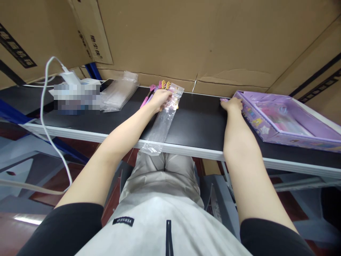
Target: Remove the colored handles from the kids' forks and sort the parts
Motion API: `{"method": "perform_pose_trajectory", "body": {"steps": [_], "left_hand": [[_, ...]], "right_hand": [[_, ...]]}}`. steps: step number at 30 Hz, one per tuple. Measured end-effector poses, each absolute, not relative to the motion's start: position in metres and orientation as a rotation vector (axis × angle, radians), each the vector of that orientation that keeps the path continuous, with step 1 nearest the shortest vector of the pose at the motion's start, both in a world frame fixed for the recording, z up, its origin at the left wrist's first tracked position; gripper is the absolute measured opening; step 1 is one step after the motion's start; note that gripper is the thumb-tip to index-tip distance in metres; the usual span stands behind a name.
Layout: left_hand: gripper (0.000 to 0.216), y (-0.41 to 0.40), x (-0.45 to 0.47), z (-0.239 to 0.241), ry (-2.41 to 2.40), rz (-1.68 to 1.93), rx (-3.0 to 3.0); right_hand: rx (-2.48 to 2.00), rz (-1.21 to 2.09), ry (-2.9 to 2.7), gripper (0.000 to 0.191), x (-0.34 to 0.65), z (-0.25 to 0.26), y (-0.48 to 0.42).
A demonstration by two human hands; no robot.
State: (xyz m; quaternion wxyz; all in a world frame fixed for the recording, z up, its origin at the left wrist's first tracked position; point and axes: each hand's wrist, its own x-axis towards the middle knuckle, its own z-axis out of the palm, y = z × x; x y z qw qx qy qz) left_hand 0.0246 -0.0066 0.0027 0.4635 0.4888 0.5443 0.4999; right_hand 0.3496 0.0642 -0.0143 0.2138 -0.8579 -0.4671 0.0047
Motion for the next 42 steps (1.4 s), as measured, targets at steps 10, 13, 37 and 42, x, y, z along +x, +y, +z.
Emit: {"method": "perform_pose_trajectory", "body": {"steps": [10, 13, 37, 42], "left_hand": [[0.030, -0.008, 0.025, 0.002, 1.339, 1.226, 1.226], [0.031, -0.007, 0.024, 0.001, 1.327, 1.226, 1.226], [0.033, -0.011, 0.026, 0.004, 1.345, 1.223, 1.263], [0.039, -0.007, 0.023, 0.001, 1.340, 1.227, 1.296]], "right_hand": [[-2.396, 0.048, -1.267, 0.071, 0.347, -0.011, 0.060], [-2.379, 0.068, -1.254, 0.073, 0.348, -0.011, 0.060], [-2.459, 0.095, -1.290, 0.073, 0.344, -0.007, 0.058], [-2.341, -0.040, -1.367, 0.068, 0.316, 0.012, 0.057]]}}
